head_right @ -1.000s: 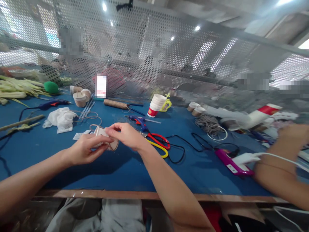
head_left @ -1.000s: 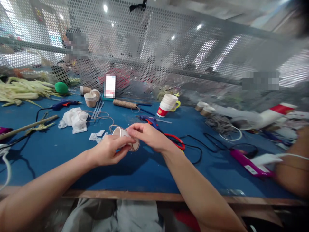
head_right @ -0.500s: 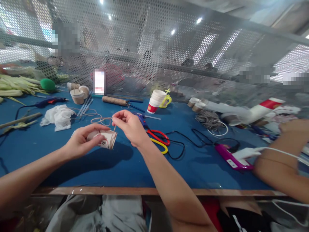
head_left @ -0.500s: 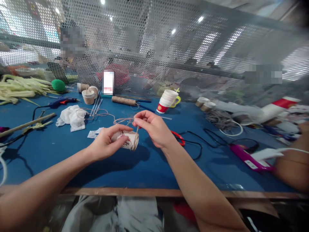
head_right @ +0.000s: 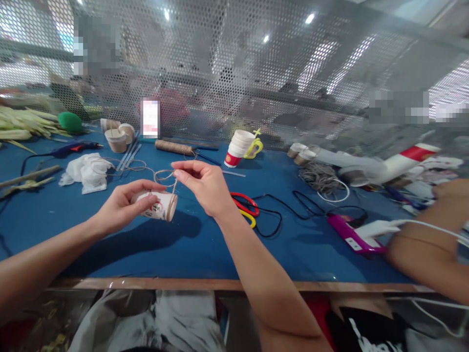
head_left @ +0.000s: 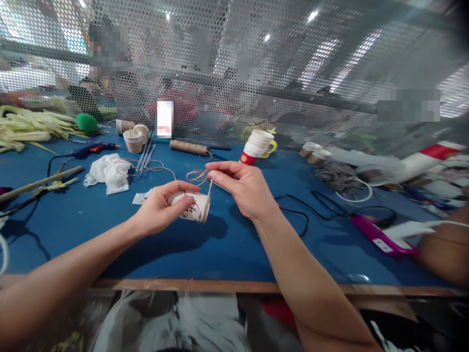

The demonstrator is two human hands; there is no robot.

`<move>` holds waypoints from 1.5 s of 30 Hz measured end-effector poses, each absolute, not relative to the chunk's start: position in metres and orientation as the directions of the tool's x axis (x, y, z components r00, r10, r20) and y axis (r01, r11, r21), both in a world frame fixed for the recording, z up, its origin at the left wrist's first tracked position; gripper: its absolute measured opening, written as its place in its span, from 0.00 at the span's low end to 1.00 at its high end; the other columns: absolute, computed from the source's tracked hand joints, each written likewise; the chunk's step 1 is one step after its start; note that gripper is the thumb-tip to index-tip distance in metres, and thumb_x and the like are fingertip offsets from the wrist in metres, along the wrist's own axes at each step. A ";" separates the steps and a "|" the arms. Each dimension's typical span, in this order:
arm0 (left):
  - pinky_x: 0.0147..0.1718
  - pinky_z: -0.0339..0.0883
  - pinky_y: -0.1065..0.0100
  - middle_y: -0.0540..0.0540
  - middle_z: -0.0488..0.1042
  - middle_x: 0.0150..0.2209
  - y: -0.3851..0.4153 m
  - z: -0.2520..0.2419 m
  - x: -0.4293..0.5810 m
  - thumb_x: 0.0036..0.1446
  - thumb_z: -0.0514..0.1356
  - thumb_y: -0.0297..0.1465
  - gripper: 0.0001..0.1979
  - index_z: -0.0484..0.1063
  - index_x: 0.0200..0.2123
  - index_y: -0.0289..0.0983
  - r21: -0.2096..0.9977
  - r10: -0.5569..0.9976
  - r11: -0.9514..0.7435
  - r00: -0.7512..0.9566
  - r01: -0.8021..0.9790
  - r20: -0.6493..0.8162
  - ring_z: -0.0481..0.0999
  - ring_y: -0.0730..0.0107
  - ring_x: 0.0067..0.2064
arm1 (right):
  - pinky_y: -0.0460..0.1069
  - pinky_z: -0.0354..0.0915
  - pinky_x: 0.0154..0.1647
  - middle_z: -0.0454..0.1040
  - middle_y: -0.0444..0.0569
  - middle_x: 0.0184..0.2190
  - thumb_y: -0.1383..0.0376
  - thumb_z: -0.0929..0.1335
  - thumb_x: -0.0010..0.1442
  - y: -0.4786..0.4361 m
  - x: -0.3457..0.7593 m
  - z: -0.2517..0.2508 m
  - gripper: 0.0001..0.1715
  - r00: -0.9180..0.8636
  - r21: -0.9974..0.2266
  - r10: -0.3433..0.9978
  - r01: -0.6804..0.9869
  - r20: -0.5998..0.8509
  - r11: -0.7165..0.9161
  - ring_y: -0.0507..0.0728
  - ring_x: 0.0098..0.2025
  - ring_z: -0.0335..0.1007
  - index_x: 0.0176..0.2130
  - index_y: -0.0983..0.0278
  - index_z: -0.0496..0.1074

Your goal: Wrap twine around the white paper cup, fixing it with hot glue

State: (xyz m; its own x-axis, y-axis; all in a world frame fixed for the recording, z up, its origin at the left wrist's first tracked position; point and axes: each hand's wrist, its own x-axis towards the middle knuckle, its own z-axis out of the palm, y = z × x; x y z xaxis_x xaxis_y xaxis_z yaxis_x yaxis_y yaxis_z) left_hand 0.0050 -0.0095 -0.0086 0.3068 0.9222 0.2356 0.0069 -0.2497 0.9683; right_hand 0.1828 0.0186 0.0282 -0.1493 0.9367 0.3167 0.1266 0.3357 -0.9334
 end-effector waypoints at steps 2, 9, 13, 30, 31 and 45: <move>0.27 0.66 0.76 0.45 0.75 0.34 -0.010 -0.008 0.005 0.51 0.59 0.33 0.14 0.71 0.40 0.32 0.969 0.922 -0.246 0.310 0.006 0.232 0.72 0.76 0.28 | 0.51 0.66 0.39 0.77 0.46 0.32 0.64 0.71 0.47 0.019 0.183 0.029 0.11 -0.147 -0.924 0.936 0.167 0.320 0.343 0.53 0.35 0.72 0.34 0.62 0.76; 0.29 0.66 0.75 0.44 0.75 0.36 -0.012 -0.009 0.003 0.52 0.58 0.34 0.13 0.72 0.39 0.32 0.954 0.911 -0.298 0.310 0.040 0.272 0.72 0.74 0.29 | 0.50 0.66 0.39 0.78 0.46 0.31 0.65 0.71 0.46 0.021 0.182 0.028 0.10 -0.141 -0.917 0.945 0.237 0.295 0.322 0.52 0.34 0.71 0.33 0.64 0.76; 0.29 0.67 0.74 0.44 0.75 0.36 -0.012 -0.009 0.003 0.52 0.59 0.35 0.13 0.72 0.39 0.33 0.942 0.909 -0.328 0.295 0.065 0.296 0.72 0.73 0.30 | 0.51 0.66 0.40 0.77 0.47 0.32 0.65 0.71 0.46 0.021 0.181 0.027 0.10 -0.148 -0.918 0.951 0.256 0.271 0.302 0.53 0.35 0.71 0.33 0.64 0.76; 0.28 0.67 0.75 0.44 0.76 0.35 -0.013 -0.009 0.002 0.53 0.59 0.36 0.13 0.73 0.39 0.33 0.936 0.906 -0.345 0.283 0.064 0.315 0.73 0.73 0.29 | 0.51 0.65 0.41 0.77 0.47 0.33 0.66 0.71 0.47 0.024 0.181 0.023 0.08 -0.195 -0.916 0.955 0.293 0.222 0.273 0.53 0.35 0.71 0.33 0.63 0.76; 0.27 0.67 0.75 0.44 0.76 0.35 -0.013 -0.009 0.002 0.53 0.59 0.35 0.13 0.73 0.39 0.33 0.936 0.906 -0.346 0.280 0.061 0.317 0.73 0.73 0.28 | 0.51 0.65 0.41 0.77 0.47 0.33 0.66 0.71 0.47 0.024 0.181 0.022 0.08 -0.200 -0.917 0.956 0.295 0.215 0.268 0.53 0.35 0.71 0.33 0.63 0.76; 0.23 0.63 0.77 0.46 0.75 0.30 -0.014 -0.007 0.002 0.50 0.61 0.35 0.11 0.75 0.35 0.34 0.937 0.918 -0.348 0.204 0.000 0.341 0.69 0.76 0.25 | 0.50 0.65 0.40 0.77 0.46 0.30 0.67 0.71 0.46 0.023 0.178 0.020 0.07 -0.229 -0.942 0.963 0.269 0.141 0.202 0.53 0.33 0.71 0.31 0.63 0.76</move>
